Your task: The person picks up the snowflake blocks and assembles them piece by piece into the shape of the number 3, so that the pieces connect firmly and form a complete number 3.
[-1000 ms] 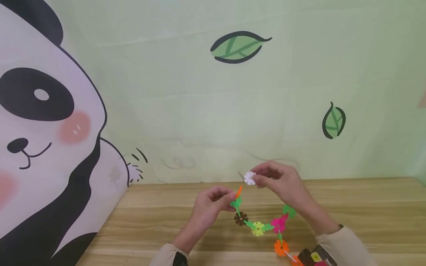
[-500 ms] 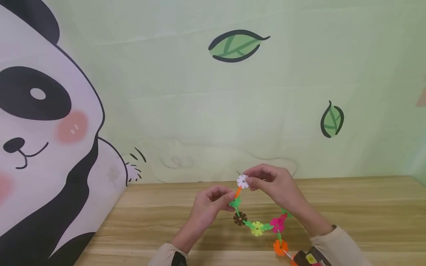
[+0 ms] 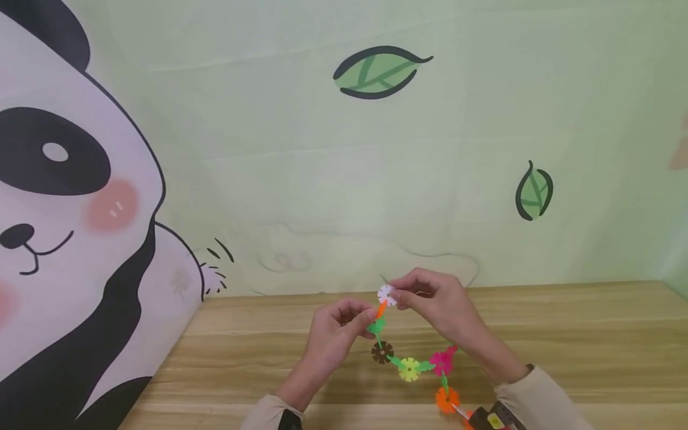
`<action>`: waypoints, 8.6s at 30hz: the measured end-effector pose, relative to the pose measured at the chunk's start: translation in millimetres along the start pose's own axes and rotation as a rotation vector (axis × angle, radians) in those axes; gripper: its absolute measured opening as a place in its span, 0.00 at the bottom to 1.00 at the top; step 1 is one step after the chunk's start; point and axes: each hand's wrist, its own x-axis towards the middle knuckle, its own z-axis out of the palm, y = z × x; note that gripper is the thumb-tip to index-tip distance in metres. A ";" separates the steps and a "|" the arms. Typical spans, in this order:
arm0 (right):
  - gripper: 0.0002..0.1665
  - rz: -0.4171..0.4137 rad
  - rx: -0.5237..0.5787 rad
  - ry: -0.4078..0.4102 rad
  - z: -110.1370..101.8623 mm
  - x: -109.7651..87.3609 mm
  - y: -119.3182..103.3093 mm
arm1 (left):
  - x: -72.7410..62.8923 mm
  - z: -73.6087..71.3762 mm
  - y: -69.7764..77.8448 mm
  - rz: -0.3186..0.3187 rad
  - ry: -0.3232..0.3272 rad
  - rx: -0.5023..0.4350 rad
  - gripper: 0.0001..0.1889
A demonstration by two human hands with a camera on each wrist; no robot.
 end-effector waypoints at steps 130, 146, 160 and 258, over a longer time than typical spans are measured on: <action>0.07 -0.154 -0.444 -0.239 -74.5 29.3 10.0 | 1.2 -8.3 -3.1 -0.094 0.012 -0.018 0.11; 0.09 -0.260 -0.153 -0.146 -28.7 8.7 5.7 | 1.7 -6.7 -1.4 -0.092 0.009 -0.010 0.12; 0.14 -0.361 -0.144 -0.082 -11.8 4.2 13.5 | 1.8 -4.6 -1.6 -0.075 -0.001 -0.022 0.12; 0.07 0.198 -0.273 -0.157 -125.0 -24.2 78.9 | 10.6 -35.4 -17.7 -0.005 0.172 0.147 0.09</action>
